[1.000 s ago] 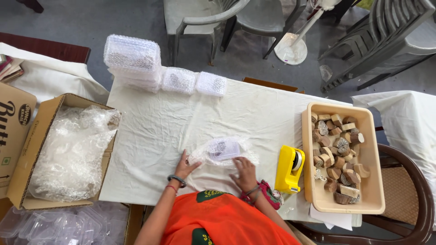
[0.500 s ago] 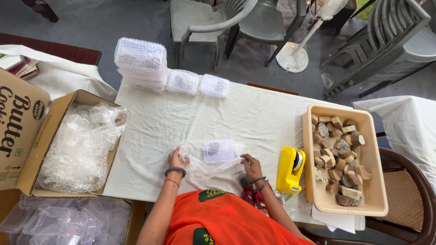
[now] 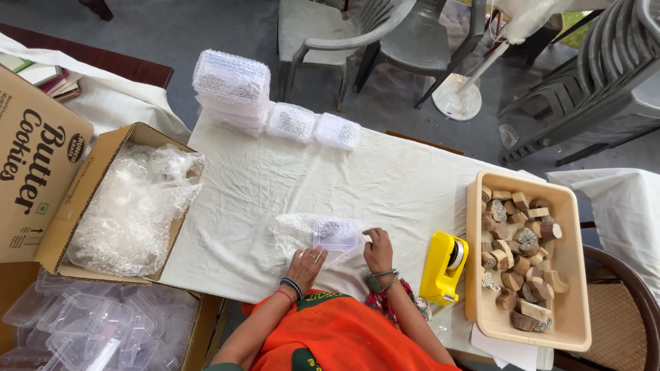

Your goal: The person places a small decorative item into a clear plastic container and closes it. They then retrieve a sheet of bubble wrap from a nearby box and carefully wrap the container, folding the material around it to create a protective package.

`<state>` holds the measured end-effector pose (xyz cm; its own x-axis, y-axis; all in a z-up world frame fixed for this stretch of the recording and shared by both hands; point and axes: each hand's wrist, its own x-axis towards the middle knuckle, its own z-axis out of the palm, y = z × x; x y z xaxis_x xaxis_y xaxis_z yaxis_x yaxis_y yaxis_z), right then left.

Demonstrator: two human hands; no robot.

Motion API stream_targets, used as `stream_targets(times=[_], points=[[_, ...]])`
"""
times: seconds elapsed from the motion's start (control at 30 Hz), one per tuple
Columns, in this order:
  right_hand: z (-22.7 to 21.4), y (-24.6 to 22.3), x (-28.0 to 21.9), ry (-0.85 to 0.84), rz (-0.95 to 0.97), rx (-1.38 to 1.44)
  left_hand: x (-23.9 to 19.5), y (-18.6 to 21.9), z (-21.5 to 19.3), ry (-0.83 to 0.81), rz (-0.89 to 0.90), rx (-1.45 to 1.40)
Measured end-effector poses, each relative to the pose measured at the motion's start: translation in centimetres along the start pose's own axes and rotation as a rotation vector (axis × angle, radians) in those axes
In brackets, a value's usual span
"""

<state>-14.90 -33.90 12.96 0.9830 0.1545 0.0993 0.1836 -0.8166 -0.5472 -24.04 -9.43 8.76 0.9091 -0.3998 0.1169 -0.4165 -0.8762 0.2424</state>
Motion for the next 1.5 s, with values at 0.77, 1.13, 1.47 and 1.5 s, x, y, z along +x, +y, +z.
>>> stream_targets(times=[0.77, 1.13, 1.47, 1.5], points=[[-1.9, -3.3, -2.2, -0.162, -0.436, -0.04, -1.5, -1.1, -4.7, 0.209, -0.206, -0.503], [-0.1, -1.1, 0.0, -0.341, -0.292, -0.121, -1.7, -1.6, 0.9, 0.042, 0.014, -0.07], [-1.7, -2.8, 0.2, 0.074, -0.195, 0.068, 5.4, -7.9, 7.7, 0.12, -0.905, -1.445], [-1.9, -3.4, -0.2, 0.128, -0.226, 0.064, 5.7, -8.2, 8.1, 0.127, -0.947, -1.495]])
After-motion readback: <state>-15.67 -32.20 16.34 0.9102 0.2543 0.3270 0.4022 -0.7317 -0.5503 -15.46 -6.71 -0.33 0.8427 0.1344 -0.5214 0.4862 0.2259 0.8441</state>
